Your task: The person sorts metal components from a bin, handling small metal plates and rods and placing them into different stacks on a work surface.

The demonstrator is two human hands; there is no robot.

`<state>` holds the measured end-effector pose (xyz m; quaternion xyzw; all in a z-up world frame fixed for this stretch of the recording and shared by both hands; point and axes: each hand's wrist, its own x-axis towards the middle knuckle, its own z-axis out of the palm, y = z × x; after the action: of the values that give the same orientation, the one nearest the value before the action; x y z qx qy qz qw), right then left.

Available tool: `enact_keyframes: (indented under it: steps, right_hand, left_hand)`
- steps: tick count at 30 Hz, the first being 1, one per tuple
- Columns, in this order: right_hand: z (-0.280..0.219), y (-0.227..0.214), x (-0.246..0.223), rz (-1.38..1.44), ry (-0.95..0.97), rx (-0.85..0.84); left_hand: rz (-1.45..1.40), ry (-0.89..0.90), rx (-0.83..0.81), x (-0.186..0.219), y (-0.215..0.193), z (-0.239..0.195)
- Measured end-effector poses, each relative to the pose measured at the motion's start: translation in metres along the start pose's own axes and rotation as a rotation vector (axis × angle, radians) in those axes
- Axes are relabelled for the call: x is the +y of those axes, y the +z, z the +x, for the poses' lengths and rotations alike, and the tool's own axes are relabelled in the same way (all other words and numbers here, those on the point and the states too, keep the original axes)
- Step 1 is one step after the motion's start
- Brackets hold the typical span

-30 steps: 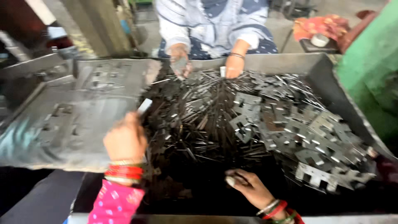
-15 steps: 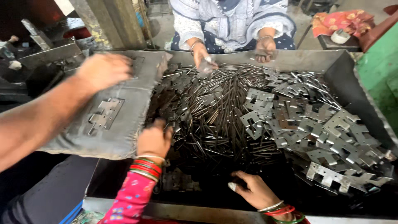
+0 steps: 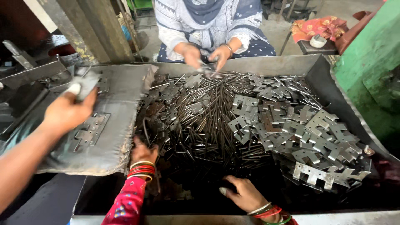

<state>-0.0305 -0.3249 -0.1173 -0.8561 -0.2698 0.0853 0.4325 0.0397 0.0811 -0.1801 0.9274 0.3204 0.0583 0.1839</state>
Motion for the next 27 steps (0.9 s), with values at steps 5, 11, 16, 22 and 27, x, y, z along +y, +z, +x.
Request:
enact_keyframes:
  steps: [5,11,16,22,27]
  right_hand:
    - [0.007,0.001,-0.034,-0.068,-0.241,0.186]
    - [0.021,0.016,-0.092,-0.383,0.034,-0.037]
    - [0.031,0.021,-0.065,0.574,0.153,-0.038]
    - [0.037,0.04,-0.063,1.001,0.134,-0.159]
    - [0.035,0.026,-0.064,1.01,0.407,-0.264]
  left_hand:
    - [-0.55,0.33,0.273,0.078,-0.05,-0.077]
    - [-1.039,0.228,-0.095,0.123,-0.022,-0.133]
    - [-1.202,0.184,-0.2,0.123,-0.021,-0.132]
    - [-1.744,0.023,-0.536,0.133,-0.048,-0.139]
    - [-1.368,0.643,-0.514,0.115,-0.059,-0.14]
